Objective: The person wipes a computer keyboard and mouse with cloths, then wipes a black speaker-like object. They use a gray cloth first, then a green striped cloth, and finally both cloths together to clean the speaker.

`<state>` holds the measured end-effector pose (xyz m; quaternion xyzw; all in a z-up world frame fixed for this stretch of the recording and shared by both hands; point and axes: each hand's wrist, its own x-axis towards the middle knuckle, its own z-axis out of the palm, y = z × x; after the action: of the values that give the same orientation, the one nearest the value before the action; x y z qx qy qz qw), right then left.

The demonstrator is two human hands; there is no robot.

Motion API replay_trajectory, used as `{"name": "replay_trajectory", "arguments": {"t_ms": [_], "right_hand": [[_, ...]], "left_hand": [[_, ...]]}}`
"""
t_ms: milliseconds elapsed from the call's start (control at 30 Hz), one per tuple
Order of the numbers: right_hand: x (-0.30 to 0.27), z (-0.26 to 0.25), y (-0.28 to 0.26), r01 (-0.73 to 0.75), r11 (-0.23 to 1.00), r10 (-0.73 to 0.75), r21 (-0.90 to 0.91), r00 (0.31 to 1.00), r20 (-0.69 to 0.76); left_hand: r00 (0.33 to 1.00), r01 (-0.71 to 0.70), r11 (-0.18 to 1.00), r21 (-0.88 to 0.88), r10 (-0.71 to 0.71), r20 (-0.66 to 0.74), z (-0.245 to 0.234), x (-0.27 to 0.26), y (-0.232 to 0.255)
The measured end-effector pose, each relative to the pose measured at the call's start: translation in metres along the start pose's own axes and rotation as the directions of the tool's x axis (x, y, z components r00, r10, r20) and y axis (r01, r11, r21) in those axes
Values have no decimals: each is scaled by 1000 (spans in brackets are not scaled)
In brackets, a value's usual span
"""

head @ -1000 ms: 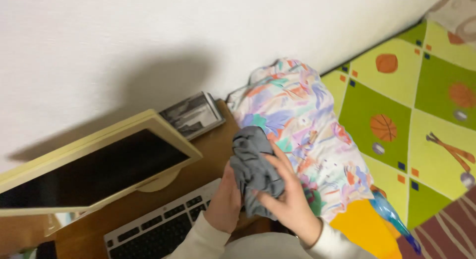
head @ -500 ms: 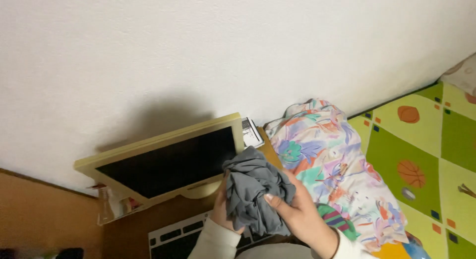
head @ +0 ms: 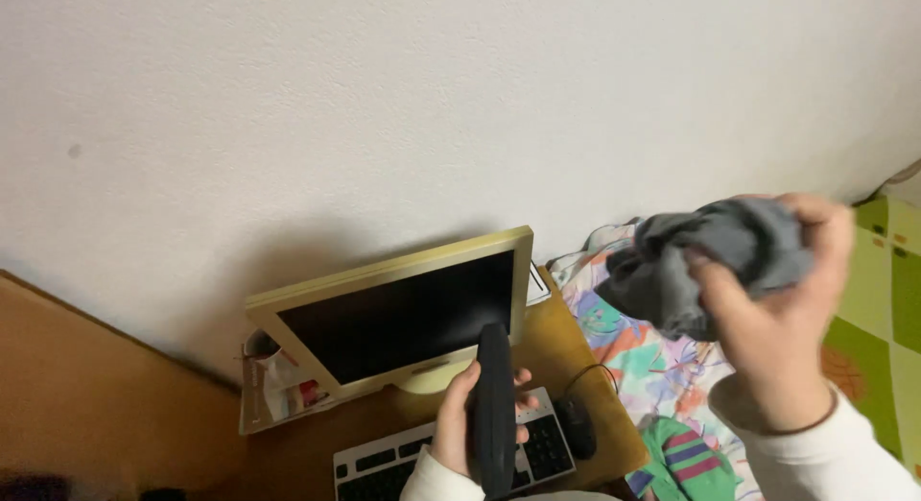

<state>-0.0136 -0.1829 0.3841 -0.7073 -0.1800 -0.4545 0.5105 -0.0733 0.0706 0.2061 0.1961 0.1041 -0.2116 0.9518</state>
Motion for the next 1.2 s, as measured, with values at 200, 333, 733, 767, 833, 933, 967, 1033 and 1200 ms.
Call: {"name": "replay_trajectory", "arguments": {"t_ms": [200,333,733,767,833,933,967,1033,1200], "right_hand": [[-70,63,-24,213,976,-172,-37,871,460],[-86,72,-42,-87,983,-43,161,745,665],[-112,16,-65,248,963,-256,104,727,637],[-102,11,-65,156,985,-168,73,774,610],[-89,5,-60,159,983,-185,96,808,559],[-80,-5,-48,214,974,-225,77,846,484],[-80,-9,-43,258,966,-241,27,855,458],[-97,-17,-19,305,951,-293,48,841,455],[-76,-36,11,348,934,-342,80,810,477]], "left_hand": [[967,-195,955,222,225,-116,39,-15,3],[870,-451,808,380,493,-16,72,-34,17],[890,-347,851,393,431,-147,113,-35,12],[923,-384,895,225,371,101,108,-29,5],[906,-381,905,188,325,273,113,-21,-2],[859,-338,933,126,251,446,130,-15,-9],[862,-295,950,101,219,457,136,-14,-12],[867,-334,937,101,263,423,142,-4,-17],[889,-447,835,320,456,51,156,25,-55]]}}
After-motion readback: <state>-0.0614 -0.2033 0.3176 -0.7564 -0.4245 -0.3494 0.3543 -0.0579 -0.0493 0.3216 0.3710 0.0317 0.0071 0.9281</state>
